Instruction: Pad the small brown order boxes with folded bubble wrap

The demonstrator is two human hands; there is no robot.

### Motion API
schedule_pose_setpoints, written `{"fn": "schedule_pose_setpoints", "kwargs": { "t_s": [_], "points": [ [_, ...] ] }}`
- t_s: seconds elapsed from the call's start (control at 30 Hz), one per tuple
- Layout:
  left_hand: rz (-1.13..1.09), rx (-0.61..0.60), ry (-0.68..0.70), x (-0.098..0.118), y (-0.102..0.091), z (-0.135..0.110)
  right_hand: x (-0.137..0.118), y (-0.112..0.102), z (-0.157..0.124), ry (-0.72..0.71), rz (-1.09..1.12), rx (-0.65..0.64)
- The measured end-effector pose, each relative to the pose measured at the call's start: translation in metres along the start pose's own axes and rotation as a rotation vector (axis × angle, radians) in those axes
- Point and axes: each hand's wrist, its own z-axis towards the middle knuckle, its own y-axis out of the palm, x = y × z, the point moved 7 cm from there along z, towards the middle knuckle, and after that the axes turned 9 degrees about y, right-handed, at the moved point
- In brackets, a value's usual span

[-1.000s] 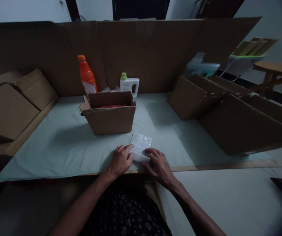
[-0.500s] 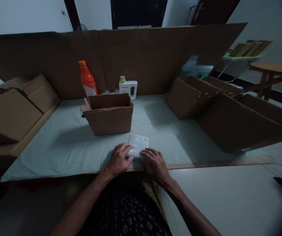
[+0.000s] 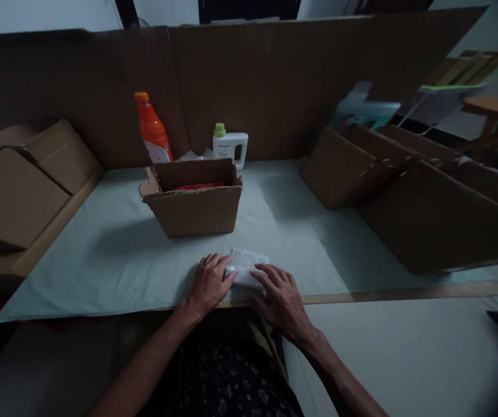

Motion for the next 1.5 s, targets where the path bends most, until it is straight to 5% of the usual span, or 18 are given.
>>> {"fn": "schedule_pose_setpoints", "kwargs": {
  "t_s": [0.13,0.27,0.37,0.43,0.57,0.7,1.0,1.13,1.33,1.5],
  "points": [
    [-0.345,0.173,-0.215,-0.013,-0.009,-0.022,0.012,0.005,0.012,0.079,0.071,0.010],
    [-1.047,0.182,-0.592,-0.014,0.002,-0.050,0.022,0.007,0.022,0.273,0.281,-0.001],
    [-1.518,0.101,-0.616,0.010,0.013,-0.048,0.007,0.014,0.025,0.307,0.468,-0.091],
    [-1.636,0.165,-0.581,0.016,0.013,-0.044,-0.008,0.016,0.024,0.251,0.537,-0.108],
    [-1.522,0.361,-0.588,0.005,0.008,-0.047,-0.017,0.013,0.021,0.200,0.500,-0.003],
    [-1.328,0.370,-0.479,0.005,-0.012,-0.051,-0.021,0.012,0.020,0.149,0.515,-0.077],
    [-0.905,0.157,-0.319,0.023,-0.025,-0.059,-0.045,-0.012,0.031,0.028,0.647,-0.163],
    [-1.033,0.020,-0.362,0.024,-0.009,-0.056,-0.022,-0.013,0.029,0.199,0.697,-0.067],
    [-0.892,-0.141,-0.383,0.028,0.004,-0.055,0.010,-0.007,0.021,0.340,0.682,-0.182],
    [-0.670,-0.236,-0.288,0.023,-0.013,-0.038,0.035,-0.009,0.021,0.360,0.756,-0.242]
  ]
}}
